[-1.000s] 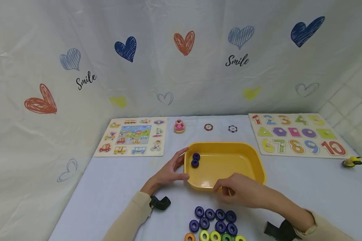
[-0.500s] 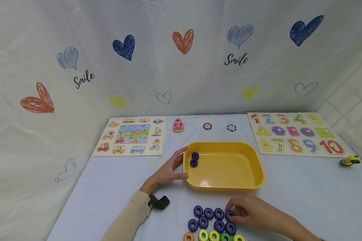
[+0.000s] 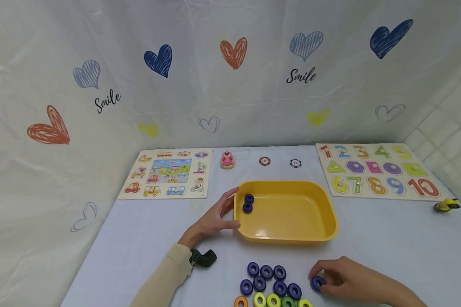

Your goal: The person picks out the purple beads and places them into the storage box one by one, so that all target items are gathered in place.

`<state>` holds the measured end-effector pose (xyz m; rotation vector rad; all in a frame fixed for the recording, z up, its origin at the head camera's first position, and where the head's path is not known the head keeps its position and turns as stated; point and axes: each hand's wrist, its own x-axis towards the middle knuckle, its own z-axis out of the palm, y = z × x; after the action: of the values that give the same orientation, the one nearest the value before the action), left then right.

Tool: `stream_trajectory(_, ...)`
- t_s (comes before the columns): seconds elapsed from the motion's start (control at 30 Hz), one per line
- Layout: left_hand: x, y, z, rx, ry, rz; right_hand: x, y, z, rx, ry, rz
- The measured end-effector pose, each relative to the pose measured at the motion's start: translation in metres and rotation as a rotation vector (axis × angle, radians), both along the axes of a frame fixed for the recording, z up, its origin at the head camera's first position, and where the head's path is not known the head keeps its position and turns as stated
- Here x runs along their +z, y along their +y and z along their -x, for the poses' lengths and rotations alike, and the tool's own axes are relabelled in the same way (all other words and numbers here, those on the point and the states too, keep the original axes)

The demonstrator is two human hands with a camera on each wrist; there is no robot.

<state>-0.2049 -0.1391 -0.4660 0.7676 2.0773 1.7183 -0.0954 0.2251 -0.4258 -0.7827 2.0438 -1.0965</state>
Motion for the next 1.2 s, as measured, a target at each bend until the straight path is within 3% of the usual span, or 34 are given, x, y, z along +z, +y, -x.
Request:
stream_trajectory(0.1,-0.001,0.001,0.0,0.001,-0.001,-0.001,-0.001,0.011,-0.002,-0.021,-0.07,-0.005)
stream_trajectory(0.3,-0.001,0.001,0.0,0.02,-0.02,0.012,-0.001,0.014,-0.011,-0.21,-0.273,-0.136)
stream_trajectory(0.37,-0.001,0.001,0.0,0.02,-0.017,0.012,0.0,0.013,-0.013,-0.229,-0.287,-0.146)
stream_trajectory(0.43,-0.001,0.001,0.001,0.018,-0.015,0.013,0.002,0.013,-0.013,-0.214,-0.268,-0.15)
stream_trajectory(0.57,-0.001,0.001,0.001,0.018,-0.016,0.011,0.013,0.014,-0.004,-0.102,-0.139,-0.1)
stream_trajectory(0.67,-0.001,0.001,0.001,0.023,-0.022,0.013,0.027,0.014,0.006,-0.014,-0.031,-0.033)
stream_trajectory(0.8,-0.001,0.0,0.0,0.023,-0.022,0.011,0.049,0.007,0.019,0.025,0.068,-0.017)
stream_trajectory(0.97,-0.001,0.0,0.0,0.014,-0.02,-0.001,0.069,-0.01,0.041,0.02,0.115,-0.048)
stream_trajectory(1.2,-0.002,0.001,0.0,0.016,-0.019,0.005,0.077,-0.04,0.078,0.019,0.115,-0.107)
